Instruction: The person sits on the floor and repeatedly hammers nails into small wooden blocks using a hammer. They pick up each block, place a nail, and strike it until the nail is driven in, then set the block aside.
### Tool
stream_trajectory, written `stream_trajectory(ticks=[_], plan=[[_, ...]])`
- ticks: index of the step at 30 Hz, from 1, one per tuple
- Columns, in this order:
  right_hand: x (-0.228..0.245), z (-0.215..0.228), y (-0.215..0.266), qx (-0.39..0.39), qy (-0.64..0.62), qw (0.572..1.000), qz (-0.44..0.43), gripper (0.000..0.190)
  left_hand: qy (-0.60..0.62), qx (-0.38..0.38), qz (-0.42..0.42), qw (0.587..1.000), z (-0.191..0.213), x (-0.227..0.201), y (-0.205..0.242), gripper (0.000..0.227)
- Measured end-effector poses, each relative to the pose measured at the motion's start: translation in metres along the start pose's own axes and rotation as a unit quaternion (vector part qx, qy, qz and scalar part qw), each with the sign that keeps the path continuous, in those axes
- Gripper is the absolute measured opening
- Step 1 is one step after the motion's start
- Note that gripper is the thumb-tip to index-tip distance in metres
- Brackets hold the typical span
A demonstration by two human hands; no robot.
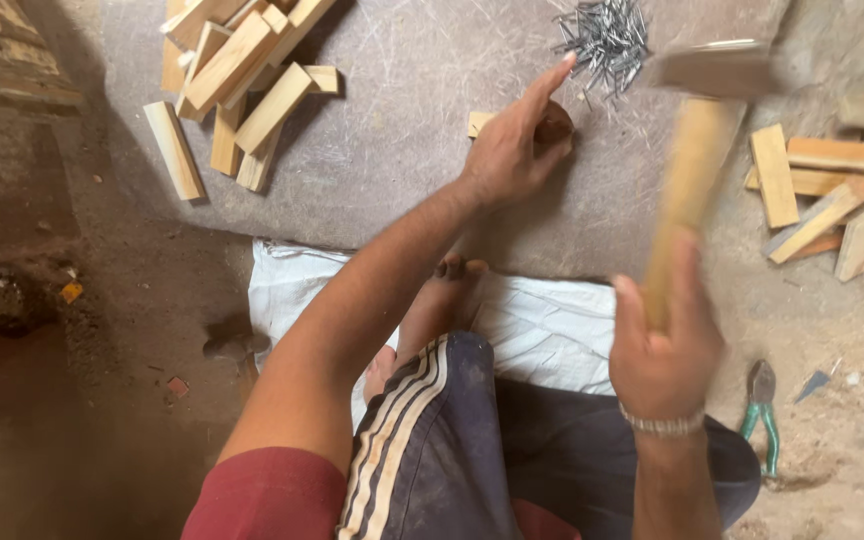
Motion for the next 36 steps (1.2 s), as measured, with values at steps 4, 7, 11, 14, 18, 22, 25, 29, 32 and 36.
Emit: stream_trajectory(ticks=[4,7,11,14,18,22,25,29,32,36], plan=[[0.006,-0.004,0.019,-0.112,0.122,0.982,0.093,0.062,0.021,0.017,-0.029,0.999,0.009,-0.016,0.005,0.105],[-0.014,-0.057,0.010,0.029,0.050,0.998,0.009,0.062,-0.003,0.026,-0.032,0.999,0.009,-0.017,-0.003,0.109],[-0.048,-0.074,0.017,0.141,-0.079,0.976,-0.149,0.065,0.000,0.051,0.020,0.998,0.006,-0.011,0.001,0.104],[-0.048,-0.054,0.033,0.103,-0.080,0.981,-0.146,0.066,0.044,0.048,-0.010,0.998,0.016,-0.025,-0.006,0.088],[-0.059,-0.047,0.068,0.107,-0.152,0.965,-0.183,0.077,-0.180,0.136,-0.046,0.973,0.033,-0.026,-0.010,0.055],[-0.097,-0.088,0.120,0.162,-0.423,0.777,-0.436,0.088,-0.238,0.171,0.108,0.950,0.047,-0.004,-0.017,0.025],[-0.109,-0.097,0.125,0.164,-0.494,0.742,-0.422,0.088,-0.052,0.125,0.220,0.966,0.023,-0.026,-0.043,0.028],[-0.114,-0.106,0.130,0.181,-0.545,0.725,-0.379,0.092,0.130,-0.010,0.098,0.987,-0.053,-0.123,-0.095,0.034],[-0.116,-0.115,0.131,0.170,-0.548,0.711,-0.406,0.091,0.088,0.076,-0.022,0.993,-0.093,-0.148,-0.081,0.076],[-0.112,-0.111,0.118,0.178,-0.542,0.730,-0.375,0.090,-0.017,0.060,-0.044,0.997,-0.048,-0.105,-0.021,0.058]])
Point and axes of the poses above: each hand's wrist, its own y-axis away from the middle knuckle, its own z-axis out of the back of the hand, x = y × z, the point moved 9 cm from there along -y, towards the middle knuckle, and after that the axes turned 7 degrees about -z, right-handed, at the moved point
